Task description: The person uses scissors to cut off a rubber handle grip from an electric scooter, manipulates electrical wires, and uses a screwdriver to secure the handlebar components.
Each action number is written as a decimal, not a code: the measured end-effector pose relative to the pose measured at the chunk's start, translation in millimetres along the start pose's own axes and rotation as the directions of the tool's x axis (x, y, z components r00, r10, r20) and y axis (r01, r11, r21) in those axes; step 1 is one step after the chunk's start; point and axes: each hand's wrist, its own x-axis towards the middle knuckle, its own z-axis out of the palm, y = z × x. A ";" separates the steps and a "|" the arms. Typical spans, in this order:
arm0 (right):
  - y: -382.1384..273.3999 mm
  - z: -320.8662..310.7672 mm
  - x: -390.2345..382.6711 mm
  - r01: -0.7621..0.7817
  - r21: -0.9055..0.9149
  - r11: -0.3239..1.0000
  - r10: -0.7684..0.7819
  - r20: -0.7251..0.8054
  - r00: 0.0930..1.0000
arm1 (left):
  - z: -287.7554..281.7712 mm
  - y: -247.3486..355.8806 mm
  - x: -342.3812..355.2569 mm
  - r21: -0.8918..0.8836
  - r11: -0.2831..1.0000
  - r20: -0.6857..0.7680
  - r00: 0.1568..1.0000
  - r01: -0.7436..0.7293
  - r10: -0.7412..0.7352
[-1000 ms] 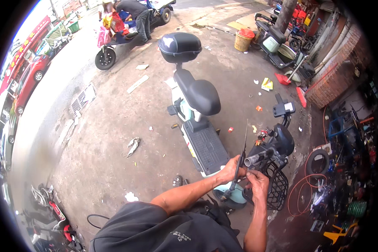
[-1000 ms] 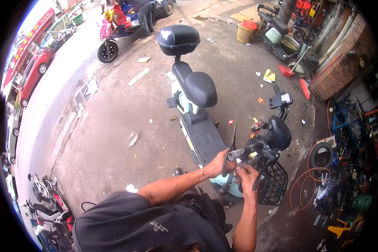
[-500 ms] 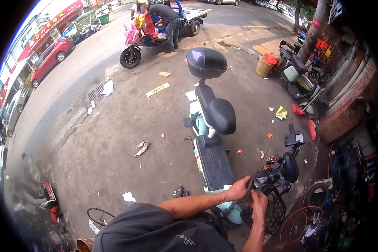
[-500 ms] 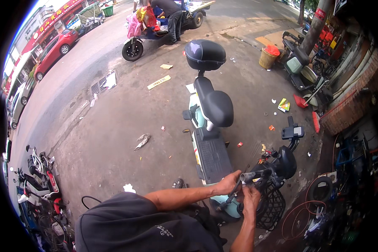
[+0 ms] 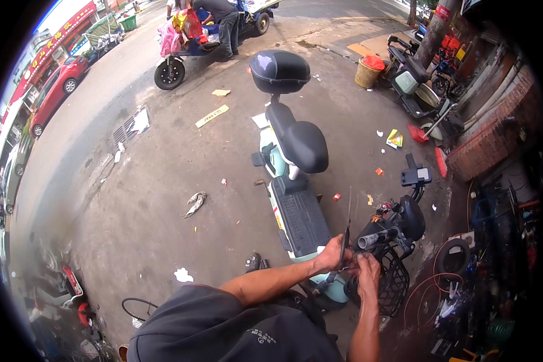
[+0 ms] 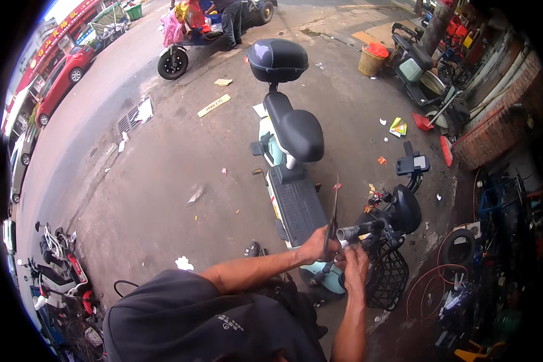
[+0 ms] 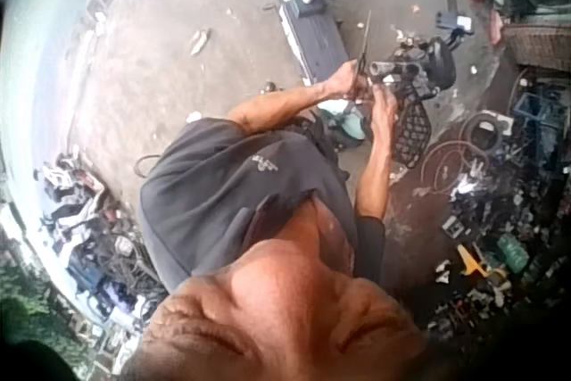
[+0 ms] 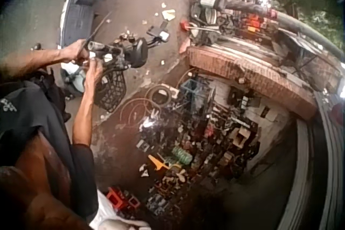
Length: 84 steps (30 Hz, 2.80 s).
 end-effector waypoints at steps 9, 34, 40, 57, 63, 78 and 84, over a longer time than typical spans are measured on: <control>8.9 3.1 6.3 0.017 0.319 0.948 -0.059 0.120 0.991 | -4.8 25.2 -4.2 -0.111 0.993 0.152 0.988 0.045 -0.028; 4.8 1.9 -6.4 -0.006 0.412 0.911 -0.022 0.064 0.998 | 7.6 20.7 0.3 -0.039 0.999 0.109 0.994 0.022 -0.018; -0.2 -4.8 -1.8 0.092 0.106 0.990 -0.099 0.061 0.993 | 9.7 18.8 -0.7 0.020 0.998 0.068 0.996 -0.060 0.058; 9.2 -19.4 -7.4 0.136 0.036 0.990 -0.138 0.066 0.988 | 15.7 2.7 6.0 -0.142 0.989 0.034 0.999 0.030 -0.026; 17.5 0.9 -4.2 0.142 0.231 0.963 -0.122 -0.099 0.988 | -19.4 24.3 -20.4 0.269 0.959 0.029 0.994 0.090 -0.101; 7.7 -7.7 -3.9 -0.027 0.407 0.913 -0.030 0.133 0.991 | -111.1 62.2 -64.5 0.922 -0.019 0.380 0.914 -0.386 -0.140; 9.1 -19.7 -5.7 -0.007 0.358 0.934 -0.047 0.141 0.989 | -104.2 51.4 -50.2 0.895 -0.026 0.440 0.890 -0.445 -0.118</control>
